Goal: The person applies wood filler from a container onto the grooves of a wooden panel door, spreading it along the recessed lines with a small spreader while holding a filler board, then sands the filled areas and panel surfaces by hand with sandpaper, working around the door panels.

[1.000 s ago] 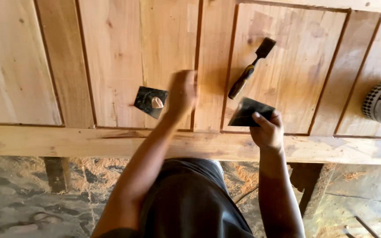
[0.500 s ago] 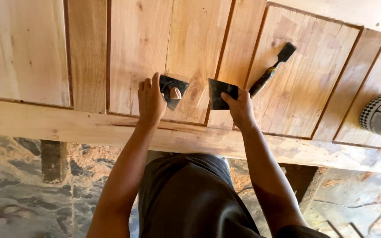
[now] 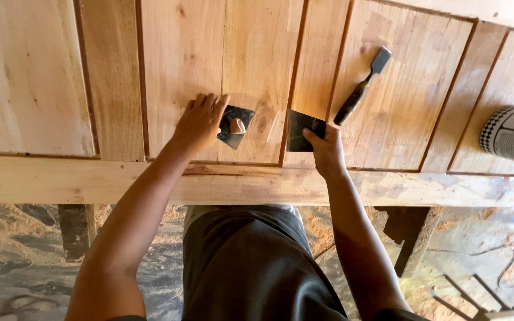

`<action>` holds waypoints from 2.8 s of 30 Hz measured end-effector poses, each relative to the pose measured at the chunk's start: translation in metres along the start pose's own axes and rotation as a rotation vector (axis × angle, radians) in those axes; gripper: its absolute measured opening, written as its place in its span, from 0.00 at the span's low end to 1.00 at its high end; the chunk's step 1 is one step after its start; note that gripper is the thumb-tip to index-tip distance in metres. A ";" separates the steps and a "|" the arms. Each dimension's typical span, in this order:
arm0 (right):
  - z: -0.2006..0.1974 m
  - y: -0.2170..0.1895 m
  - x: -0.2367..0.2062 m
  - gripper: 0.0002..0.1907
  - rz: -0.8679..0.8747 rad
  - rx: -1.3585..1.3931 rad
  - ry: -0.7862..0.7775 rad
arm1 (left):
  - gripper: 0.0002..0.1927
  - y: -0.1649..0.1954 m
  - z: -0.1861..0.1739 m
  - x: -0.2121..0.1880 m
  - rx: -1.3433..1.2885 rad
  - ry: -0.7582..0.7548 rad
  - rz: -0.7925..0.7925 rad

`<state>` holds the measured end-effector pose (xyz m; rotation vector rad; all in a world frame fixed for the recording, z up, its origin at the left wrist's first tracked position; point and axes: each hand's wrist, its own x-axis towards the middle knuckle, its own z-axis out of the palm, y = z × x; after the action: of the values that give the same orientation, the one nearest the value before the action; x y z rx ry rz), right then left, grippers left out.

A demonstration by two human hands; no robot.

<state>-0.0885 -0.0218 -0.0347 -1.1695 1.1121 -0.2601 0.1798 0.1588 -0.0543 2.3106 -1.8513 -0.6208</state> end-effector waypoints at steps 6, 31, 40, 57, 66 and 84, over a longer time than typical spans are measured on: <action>0.026 -0.018 0.016 0.11 -0.067 -0.334 0.065 | 0.43 -0.009 -0.001 0.004 -0.059 0.044 0.089; 0.071 -0.046 0.044 0.11 -0.057 -0.689 0.044 | 0.34 -0.020 0.008 -0.005 0.012 0.233 0.179; 0.071 -0.044 0.043 0.10 -0.064 -0.679 0.052 | 0.29 -0.011 0.005 -0.007 0.158 0.202 0.104; 0.122 -0.009 0.034 0.13 -0.949 -1.365 0.179 | 0.19 -0.062 0.028 -0.073 -1.227 -0.230 -0.544; 0.099 -0.033 0.037 0.13 -0.468 -1.273 0.040 | 0.10 -0.022 0.077 -0.129 -2.581 0.274 -0.654; 0.103 0.005 0.007 0.16 -1.031 -1.410 -0.202 | 0.14 -0.010 0.074 -0.111 -2.617 0.351 -0.453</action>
<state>-0.0048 0.0372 -0.0467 -2.9165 0.2703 -0.0894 0.1416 0.2795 -0.0983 0.5314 0.4052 -1.1659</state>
